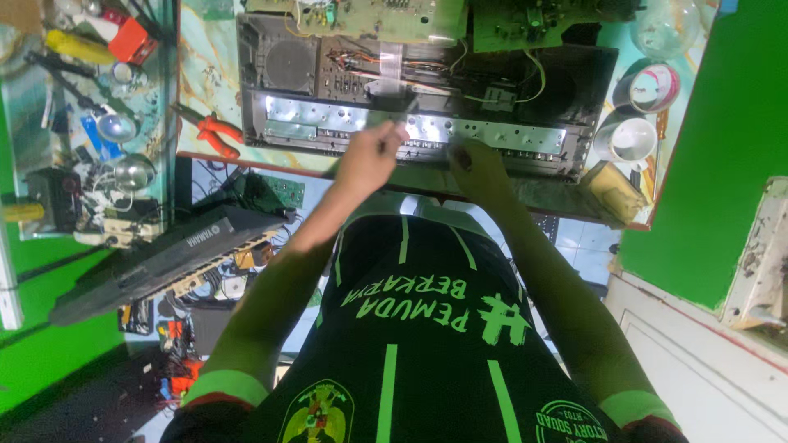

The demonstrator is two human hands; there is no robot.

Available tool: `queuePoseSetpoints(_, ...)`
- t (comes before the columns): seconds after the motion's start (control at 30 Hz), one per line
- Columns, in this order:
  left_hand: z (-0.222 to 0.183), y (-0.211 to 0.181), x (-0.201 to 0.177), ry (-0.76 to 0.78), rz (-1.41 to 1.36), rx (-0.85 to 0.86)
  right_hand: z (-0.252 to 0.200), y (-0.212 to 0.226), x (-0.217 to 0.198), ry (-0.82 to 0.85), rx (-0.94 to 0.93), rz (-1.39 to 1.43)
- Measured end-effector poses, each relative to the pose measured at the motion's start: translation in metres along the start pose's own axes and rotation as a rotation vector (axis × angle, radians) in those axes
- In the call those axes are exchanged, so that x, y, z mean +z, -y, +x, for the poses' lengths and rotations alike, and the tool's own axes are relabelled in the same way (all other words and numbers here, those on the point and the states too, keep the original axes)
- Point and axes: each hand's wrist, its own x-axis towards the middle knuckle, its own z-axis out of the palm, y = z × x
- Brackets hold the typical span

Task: The person repairs an electronic keyboard on a workbench by using a screwdriver to remove and replace screws from an internal component, while also handling internal wiring and circuit boards.

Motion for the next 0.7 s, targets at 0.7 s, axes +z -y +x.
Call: queuePoseSetpoints(0.7, 0.028, 0.064, 0.076, -0.141, 0.189, -0.021, 0.034, -0.02, 0.039, -0.171, -0.367, -0.283)
